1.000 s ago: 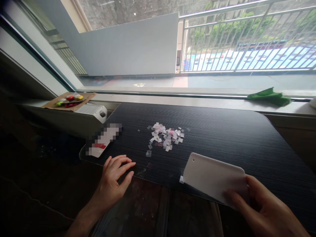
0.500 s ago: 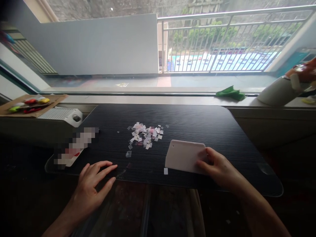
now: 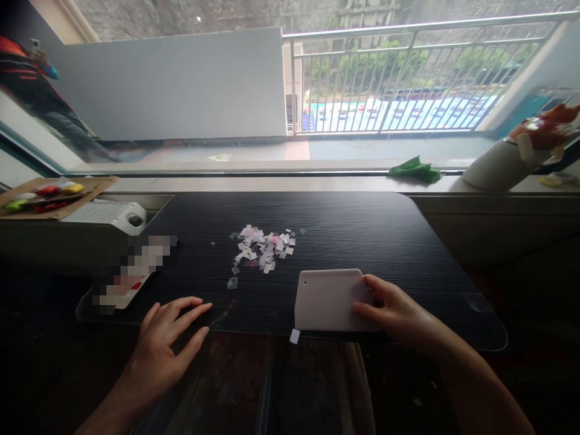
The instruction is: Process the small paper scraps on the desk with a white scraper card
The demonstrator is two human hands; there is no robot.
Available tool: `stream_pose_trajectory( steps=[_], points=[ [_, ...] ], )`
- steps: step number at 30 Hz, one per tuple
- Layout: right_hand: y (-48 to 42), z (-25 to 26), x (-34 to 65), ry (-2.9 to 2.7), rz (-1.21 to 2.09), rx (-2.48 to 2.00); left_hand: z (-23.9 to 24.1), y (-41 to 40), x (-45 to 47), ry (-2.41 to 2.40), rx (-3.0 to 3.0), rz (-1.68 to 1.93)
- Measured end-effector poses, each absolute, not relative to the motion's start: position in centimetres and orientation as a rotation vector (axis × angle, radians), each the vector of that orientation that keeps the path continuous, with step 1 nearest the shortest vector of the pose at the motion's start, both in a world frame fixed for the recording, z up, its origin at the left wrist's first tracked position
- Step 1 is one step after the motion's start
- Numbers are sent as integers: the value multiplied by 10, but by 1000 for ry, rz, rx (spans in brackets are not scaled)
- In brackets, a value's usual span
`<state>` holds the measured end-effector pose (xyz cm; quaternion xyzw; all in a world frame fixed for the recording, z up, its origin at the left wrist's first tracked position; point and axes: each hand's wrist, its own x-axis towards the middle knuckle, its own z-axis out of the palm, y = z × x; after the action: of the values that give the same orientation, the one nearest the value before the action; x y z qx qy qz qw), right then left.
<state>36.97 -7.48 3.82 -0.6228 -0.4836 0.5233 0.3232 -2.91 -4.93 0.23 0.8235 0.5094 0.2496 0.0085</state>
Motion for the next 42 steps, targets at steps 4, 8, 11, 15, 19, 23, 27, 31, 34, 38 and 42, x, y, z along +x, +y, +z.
stream_pose_trajectory(
  steps=[4, 8, 11, 15, 19, 23, 27, 31, 34, 38, 42],
  points=[
    [-84, 46, 379, -1339, 1391, -1668, 2, -50, -29, 1585, 2586, 781],
    [-90, 51, 378, -1283, 1352, -1685, 2, -50, -28, 1590, 2582, 758],
    [-85, 53, 357, -1126, 1140, -1666, 5, -51, -24, 1604, 2556, 737],
    [-67, 46, 313, -1129, 934, -1599, 11, -54, -17, 1628, 2488, 666],
    [-40, 33, 279, -1430, 797, -1650, 16, -57, -12, 1667, 2420, 609],
    [-23, 29, 262, -1651, 668, -1666, 19, -59, -11, 1677, 2378, 587],
    [-30, 28, 265, -1702, 609, -1701, 19, -59, -10, 1665, 2356, 589],
    [-40, 24, 282, -1741, 690, -1705, 18, -59, -10, 1651, 2350, 615],
    [-29, 27, 284, -1732, 667, -1693, 18, -59, -9, 1653, 2346, 622],
    [0, 40, 264, -1754, 608, -1611, 18, -59, -10, 1663, 2342, 619],
    [13, 44, 251, -1824, 583, -1595, 19, -59, -10, 1648, 2333, 618]
  ],
)
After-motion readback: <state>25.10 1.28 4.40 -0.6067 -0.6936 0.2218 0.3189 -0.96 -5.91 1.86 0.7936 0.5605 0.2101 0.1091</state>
